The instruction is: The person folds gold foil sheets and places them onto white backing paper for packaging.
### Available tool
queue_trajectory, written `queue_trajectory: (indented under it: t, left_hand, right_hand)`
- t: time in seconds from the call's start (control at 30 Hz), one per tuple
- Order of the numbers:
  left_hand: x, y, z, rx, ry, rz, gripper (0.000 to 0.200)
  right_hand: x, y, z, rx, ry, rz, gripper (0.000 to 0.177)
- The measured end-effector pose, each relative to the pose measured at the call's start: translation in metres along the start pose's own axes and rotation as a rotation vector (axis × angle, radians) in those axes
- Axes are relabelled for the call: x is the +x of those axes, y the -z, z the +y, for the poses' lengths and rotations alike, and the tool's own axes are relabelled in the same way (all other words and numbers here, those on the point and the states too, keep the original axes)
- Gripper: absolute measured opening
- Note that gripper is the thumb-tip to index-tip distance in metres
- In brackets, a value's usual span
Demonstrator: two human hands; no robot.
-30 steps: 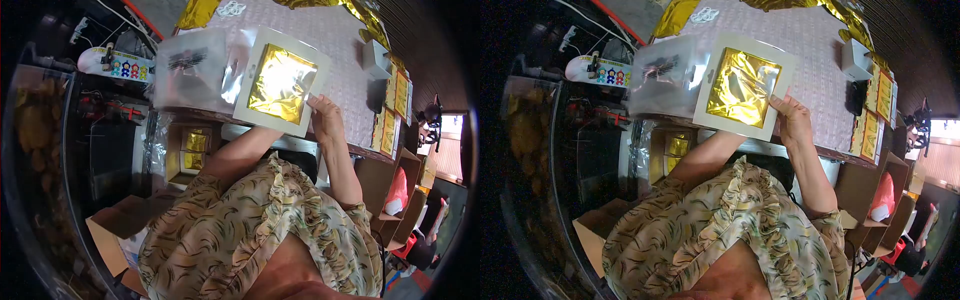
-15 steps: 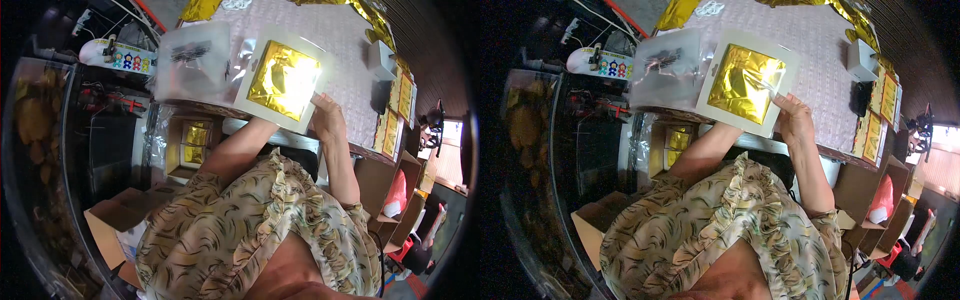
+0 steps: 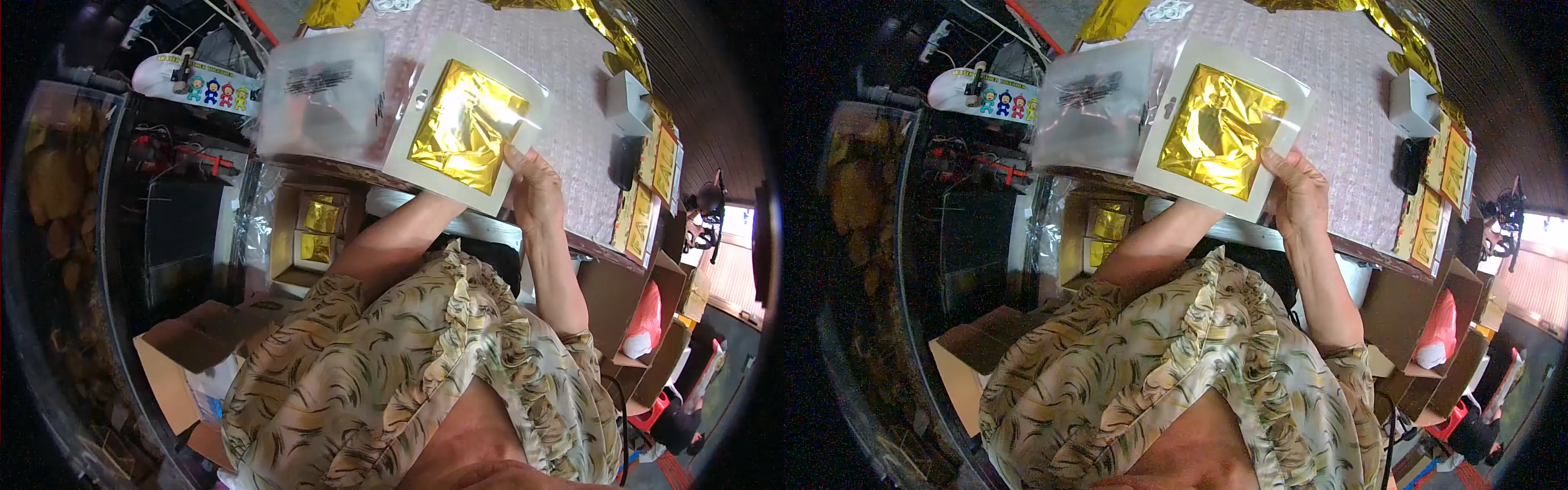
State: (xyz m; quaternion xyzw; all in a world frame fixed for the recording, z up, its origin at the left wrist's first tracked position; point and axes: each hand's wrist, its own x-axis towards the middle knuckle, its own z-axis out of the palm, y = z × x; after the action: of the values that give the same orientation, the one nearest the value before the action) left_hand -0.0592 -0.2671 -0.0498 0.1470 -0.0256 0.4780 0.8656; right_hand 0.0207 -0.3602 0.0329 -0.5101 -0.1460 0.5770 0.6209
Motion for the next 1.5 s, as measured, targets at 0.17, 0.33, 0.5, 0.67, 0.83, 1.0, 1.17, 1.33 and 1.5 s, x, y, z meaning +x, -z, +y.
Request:
queue_trajectory:
  t: [0.17,0.33,0.5,0.67,0.83,1.0,1.17,1.33,1.5]
  left_hand:
    - [-0.002,0.0,-0.001,0.742,-0.014,0.018,0.055]
    - [-0.01,0.009,0.047,0.843,0.041,0.117,0.056]
    - [-0.02,-0.046,0.143,0.885,-0.027,0.127,0.049]
    - [-0.006,-0.077,0.166,1.509,-0.072,-0.326,0.053]
    - [-0.006,-0.083,0.169,1.48,0.142,-0.314,0.07]
    - [-0.011,-0.084,0.17,1.278,0.236,-0.28,0.077]
    - [-0.013,-0.071,0.146,0.839,0.096,-0.181,0.071]
    - [-0.015,-0.06,0.107,0.445,0.095,0.397,0.066]
    - [-0.029,-0.013,0.047,-0.353,0.284,-0.153,0.069]
  right_hand:
    - [0.007,0.014,-0.001,-0.01,-0.038,-0.026,0.027]
    - [0.001,0.029,-0.027,0.138,-0.081,-0.138,0.032]
    - [0.0,0.052,-0.04,0.042,0.009,-0.037,0.037]
    - [-0.001,0.057,-0.041,0.029,-0.004,-0.063,0.03]
    - [0.001,0.07,-0.034,0.011,0.01,-0.077,0.024]
    - [0.0,0.07,-0.031,0.029,-0.015,-0.102,0.021]
    - [-0.003,0.066,-0.032,0.024,-0.004,-0.071,0.02]
    - [-0.001,0.065,-0.025,0.03,-0.044,-0.123,0.023]
    - [0.003,0.064,-0.011,0.027,-0.055,-0.101,0.024]
